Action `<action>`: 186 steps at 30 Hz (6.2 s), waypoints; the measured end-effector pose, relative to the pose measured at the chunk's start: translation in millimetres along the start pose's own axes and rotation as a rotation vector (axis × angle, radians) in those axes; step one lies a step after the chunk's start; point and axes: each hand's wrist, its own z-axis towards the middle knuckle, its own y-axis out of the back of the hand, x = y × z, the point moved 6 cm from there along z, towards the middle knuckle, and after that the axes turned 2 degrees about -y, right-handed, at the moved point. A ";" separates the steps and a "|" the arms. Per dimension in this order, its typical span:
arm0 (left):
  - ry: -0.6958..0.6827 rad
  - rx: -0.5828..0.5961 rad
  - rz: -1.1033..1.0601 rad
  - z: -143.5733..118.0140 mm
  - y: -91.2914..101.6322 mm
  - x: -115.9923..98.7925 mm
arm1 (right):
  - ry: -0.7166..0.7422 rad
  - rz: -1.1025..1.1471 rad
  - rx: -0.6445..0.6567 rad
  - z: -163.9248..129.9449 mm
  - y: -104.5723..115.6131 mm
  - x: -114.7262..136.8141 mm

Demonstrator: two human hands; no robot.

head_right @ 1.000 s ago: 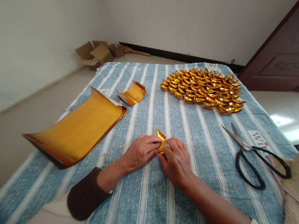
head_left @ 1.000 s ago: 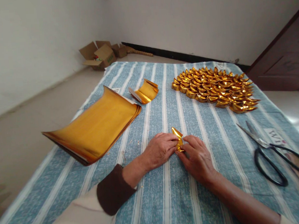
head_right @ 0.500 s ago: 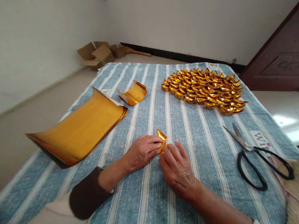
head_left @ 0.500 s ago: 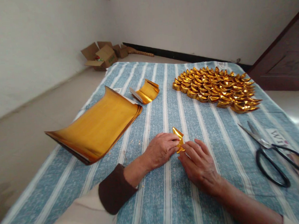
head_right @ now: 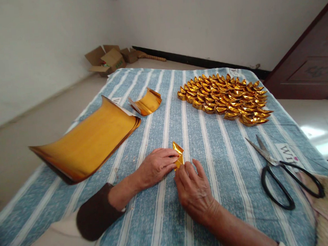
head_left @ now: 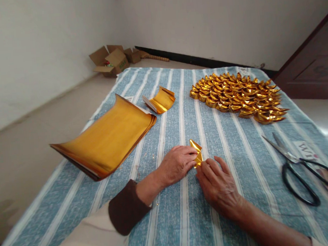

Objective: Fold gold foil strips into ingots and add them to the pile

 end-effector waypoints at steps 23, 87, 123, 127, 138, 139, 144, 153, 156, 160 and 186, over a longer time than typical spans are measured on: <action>0.000 0.000 -0.019 0.3 1.3 -1.3 | -0.011 0.011 0.035 4.2 -2.0 3.5; 0.715 -0.435 -0.861 -15.3 17.8 36.1 | -0.487 0.723 -0.067 21.6 -30.0 -36.8; 0.930 -0.719 -1.497 -38.3 16.3 32.1 | -0.943 1.261 -0.060 51.5 -52.2 -30.6; 0.914 -0.702 -1.461 -37.6 17.6 30.2 | -0.908 1.172 -0.060 51.0 -52.4 -31.2; 0.918 -0.630 -1.389 -38.7 13.1 32.2 | -0.728 1.122 -0.057 51.9 -50.1 -28.1; 0.917 -0.623 -1.387 -38.9 12.5 32.6 | -0.719 1.119 -0.060 52.0 -49.8 -28.3; 0.920 -0.612 -1.392 -39.4 10.3 34.0 | -0.684 1.091 -0.087 52.7 -46.8 -28.2; 0.907 -0.588 -1.443 -38.6 8.0 32.9 | -0.645 1.059 -0.076 51.1 -50.5 -27.8; 0.892 -0.602 -1.429 -37.5 9.3 32.2 | -0.640 1.053 -0.076 51.6 -50.4 -27.9; 0.875 -0.637 -1.360 -36.8 11.5 31.8 | -0.678 1.046 -0.072 51.4 -50.5 -28.2; 0.354 -0.367 -0.571 -19.9 32.4 19.7 | -0.245 0.879 -0.150 54.6 -18.9 -47.3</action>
